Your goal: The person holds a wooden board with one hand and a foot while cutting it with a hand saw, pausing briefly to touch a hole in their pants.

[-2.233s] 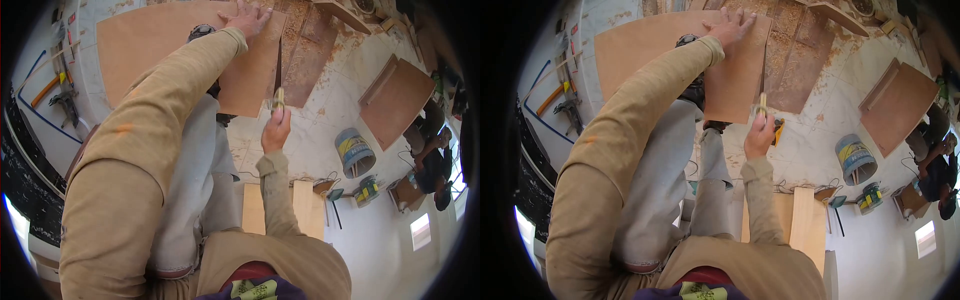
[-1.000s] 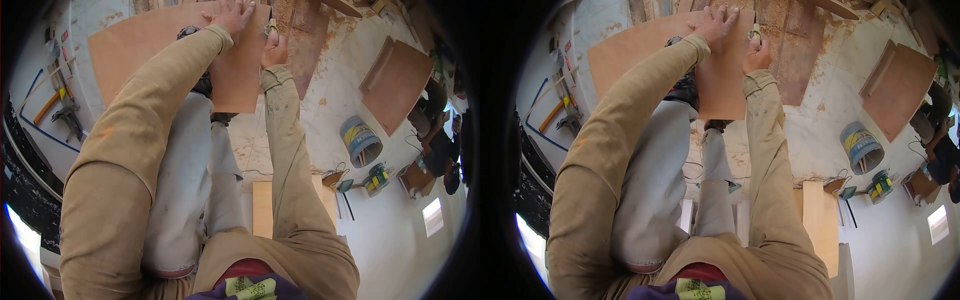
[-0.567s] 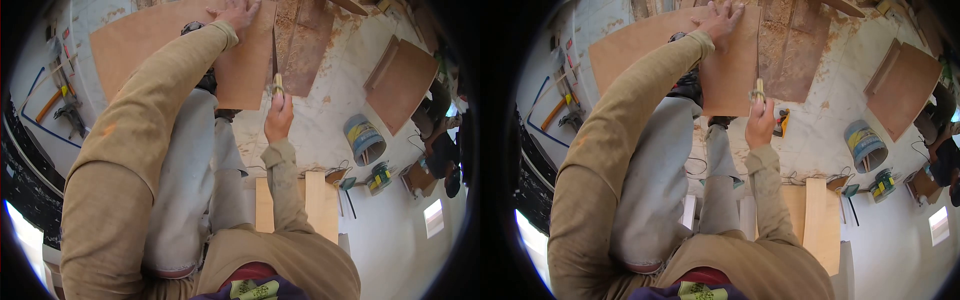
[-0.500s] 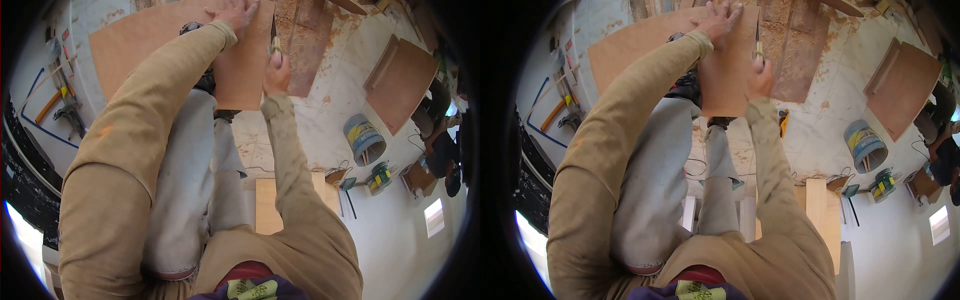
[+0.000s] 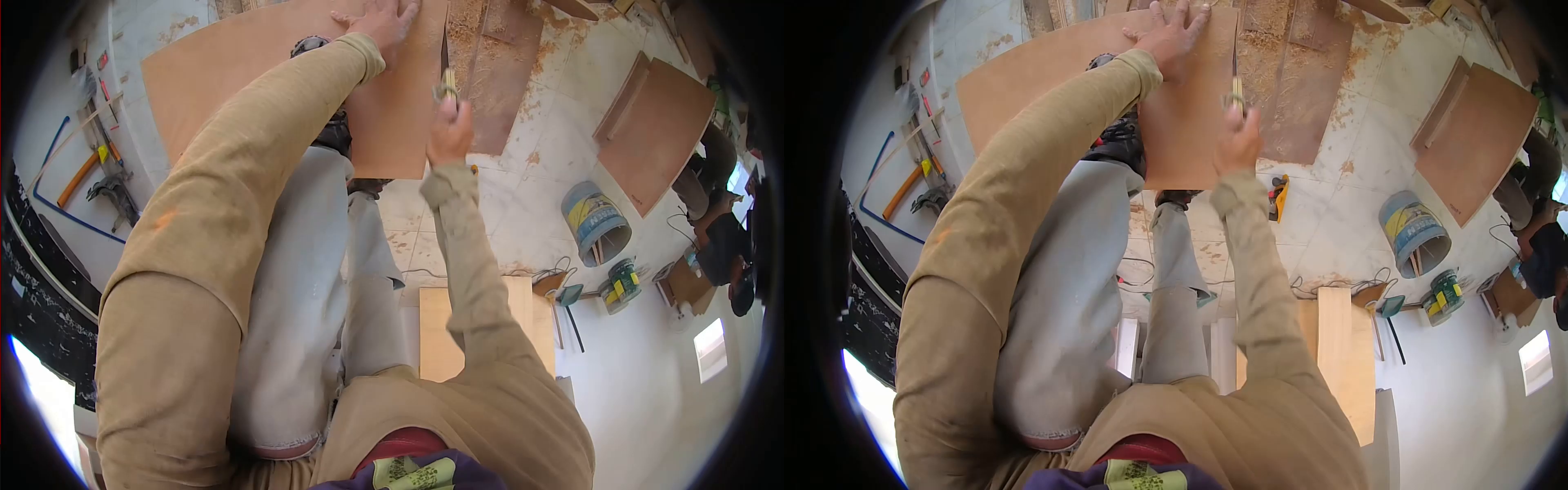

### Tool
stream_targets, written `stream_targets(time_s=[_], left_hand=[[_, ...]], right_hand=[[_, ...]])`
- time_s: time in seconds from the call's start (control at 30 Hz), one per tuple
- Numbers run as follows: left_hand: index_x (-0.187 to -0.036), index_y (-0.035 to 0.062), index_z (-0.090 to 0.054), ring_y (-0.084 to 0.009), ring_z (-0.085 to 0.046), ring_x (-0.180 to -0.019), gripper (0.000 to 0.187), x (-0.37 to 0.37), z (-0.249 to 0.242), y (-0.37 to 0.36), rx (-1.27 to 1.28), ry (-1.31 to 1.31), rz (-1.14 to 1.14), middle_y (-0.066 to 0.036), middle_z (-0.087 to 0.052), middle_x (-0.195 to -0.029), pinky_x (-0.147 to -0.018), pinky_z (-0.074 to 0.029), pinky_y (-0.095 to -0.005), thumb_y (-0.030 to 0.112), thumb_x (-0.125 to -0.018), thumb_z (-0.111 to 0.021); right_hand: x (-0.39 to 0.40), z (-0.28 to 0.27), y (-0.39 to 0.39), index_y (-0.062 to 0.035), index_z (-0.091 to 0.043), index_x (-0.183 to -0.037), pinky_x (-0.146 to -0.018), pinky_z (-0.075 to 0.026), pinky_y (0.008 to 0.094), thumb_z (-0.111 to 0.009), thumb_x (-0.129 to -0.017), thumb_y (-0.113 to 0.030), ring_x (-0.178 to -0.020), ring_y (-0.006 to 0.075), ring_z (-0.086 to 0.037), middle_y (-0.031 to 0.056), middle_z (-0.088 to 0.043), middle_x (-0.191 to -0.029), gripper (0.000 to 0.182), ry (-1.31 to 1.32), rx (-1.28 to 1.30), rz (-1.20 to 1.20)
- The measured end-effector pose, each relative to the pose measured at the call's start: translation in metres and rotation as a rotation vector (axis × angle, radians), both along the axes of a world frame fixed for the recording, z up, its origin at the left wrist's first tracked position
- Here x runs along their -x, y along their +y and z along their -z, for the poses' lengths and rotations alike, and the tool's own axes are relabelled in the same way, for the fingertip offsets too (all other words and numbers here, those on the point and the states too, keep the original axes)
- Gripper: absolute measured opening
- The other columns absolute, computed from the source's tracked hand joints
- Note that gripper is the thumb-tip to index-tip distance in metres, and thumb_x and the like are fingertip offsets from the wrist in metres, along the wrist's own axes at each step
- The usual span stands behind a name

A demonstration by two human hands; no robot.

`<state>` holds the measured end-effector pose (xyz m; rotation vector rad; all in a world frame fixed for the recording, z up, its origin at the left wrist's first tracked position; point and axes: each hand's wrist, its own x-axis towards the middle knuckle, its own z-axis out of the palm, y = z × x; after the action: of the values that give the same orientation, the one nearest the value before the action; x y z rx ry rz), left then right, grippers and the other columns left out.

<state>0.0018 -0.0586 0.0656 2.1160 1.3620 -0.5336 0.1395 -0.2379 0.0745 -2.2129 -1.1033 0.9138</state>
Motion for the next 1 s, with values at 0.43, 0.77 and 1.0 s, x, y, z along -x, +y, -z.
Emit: stream_targets(time_s=[0.43, 0.77, 1.0], left_hand=[[-0.159, 0.0215, -0.015, -0.0628, -0.008, -0.143, 0.068, 0.007, 0.024, -0.011, -0.055, 0.043, 0.012, -0.022, -0.014, -0.163, -0.09, -0.02, -0.0921, 0.027, -0.099, -0.047], [-0.16, 0.0317, -0.002, -0.0572, -0.01, -0.145, 0.132, -0.007, 0.003, -0.006, 0.012, 0.124, -0.037, -0.011, -0.007, -0.165, -0.093, -0.029, -0.0886, 0.01, -0.059, -0.085], [-0.159, 0.0118, -0.007, -0.0634, -0.009, -0.142, 0.122, -0.003, 0.01, -0.003, 0.022, 0.061, 0.022, -0.025, -0.011, -0.162, -0.097, -0.032, -0.0838, 0.024, -0.067, -0.085]], right_hand=[[0.0, -0.062, -0.062, -0.0002, -0.055, -0.103, -0.065, -0.049, 0.0386, -0.048, -0.103, -0.032, -0.068, 0.0242, -0.06, 0.0194, -0.062, -0.077, 0.033, 0.138, 0.082, 0.033], [-0.005, -0.054, -0.081, -0.0025, -0.055, -0.107, -0.063, -0.049, 0.0379, -0.048, -0.103, -0.035, -0.067, 0.0216, -0.06, 0.0147, -0.062, -0.076, 0.034, 0.169, 0.135, 0.072], [0.001, 0.026, 0.022, -0.0018, -0.057, -0.099, -0.068, -0.05, 0.0483, -0.052, -0.101, -0.033, -0.078, 0.0452, -0.065, 0.0248, -0.067, -0.085, 0.032, 0.031, -0.053, 0.042]])
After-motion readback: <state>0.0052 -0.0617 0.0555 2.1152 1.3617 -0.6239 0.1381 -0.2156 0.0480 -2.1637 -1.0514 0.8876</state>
